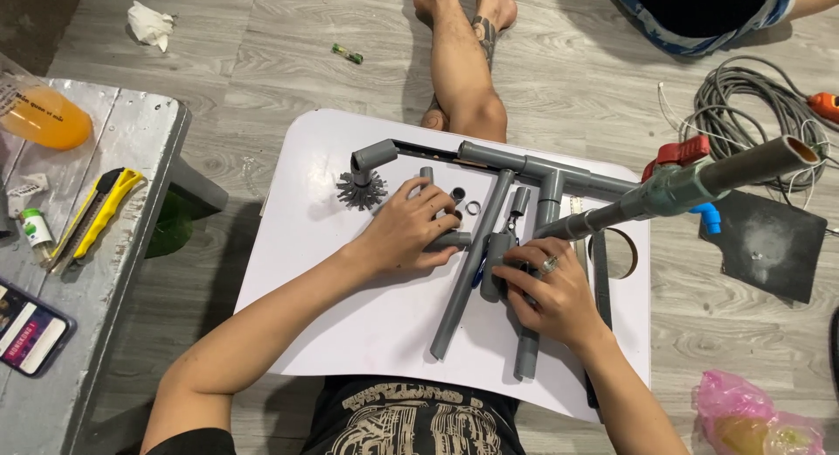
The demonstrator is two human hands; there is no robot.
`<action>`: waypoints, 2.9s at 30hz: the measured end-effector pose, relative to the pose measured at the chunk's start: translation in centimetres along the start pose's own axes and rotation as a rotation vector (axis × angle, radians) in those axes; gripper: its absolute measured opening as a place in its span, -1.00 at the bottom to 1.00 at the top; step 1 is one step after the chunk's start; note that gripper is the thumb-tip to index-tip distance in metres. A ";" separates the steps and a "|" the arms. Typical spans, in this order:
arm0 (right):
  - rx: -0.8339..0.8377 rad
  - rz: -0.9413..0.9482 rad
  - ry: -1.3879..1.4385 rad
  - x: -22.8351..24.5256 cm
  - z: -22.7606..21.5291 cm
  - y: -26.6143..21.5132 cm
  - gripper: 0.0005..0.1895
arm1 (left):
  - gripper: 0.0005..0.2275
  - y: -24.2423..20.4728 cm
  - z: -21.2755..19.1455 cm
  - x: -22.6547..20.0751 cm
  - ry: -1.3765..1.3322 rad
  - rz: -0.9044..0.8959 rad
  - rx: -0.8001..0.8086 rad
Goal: Assembling a complex structure using various PVC pipe segments, elbows, T-junctions, and valves on a white board.
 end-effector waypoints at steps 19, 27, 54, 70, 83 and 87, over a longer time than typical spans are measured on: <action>0.006 -0.010 0.006 0.1 0.0 -0.1 -0.83 | -0.71 0.1 -0.5 0.2 0.055 -0.016 0.042; -0.016 -0.048 0.011 0.3 0.4 -0.6 -0.78 | -0.88 -1.2 -0.8 -3.5 0.145 0.275 0.004; -0.320 -0.035 0.157 0.8 -4.7 1.7 -0.64 | -0.75 0.2 -6.3 -12.9 0.136 0.763 -0.302; -0.218 -0.108 -0.056 0.7 -1.6 -0.9 -0.68 | -0.80 2.3 -7.2 -10.9 0.146 0.566 -0.368; -0.242 -0.164 0.022 3.1 -2.6 0.3 -0.69 | -0.76 1.8 -6.6 -11.3 -0.003 0.543 -0.359; -0.307 -0.223 -0.015 3.6 -2.2 -0.8 -0.65 | -0.75 0.7 -4.7 -11.0 -0.096 0.579 -0.366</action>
Point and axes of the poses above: each hand's wrist, its own y-axis towards the middle knuckle, its own z-axis out of the palm, x = y × z, the point moved 7 cm from there along y, towards the middle knuckle, and after that the axes turned 12 degrees about -y, right-handed, at the moved point
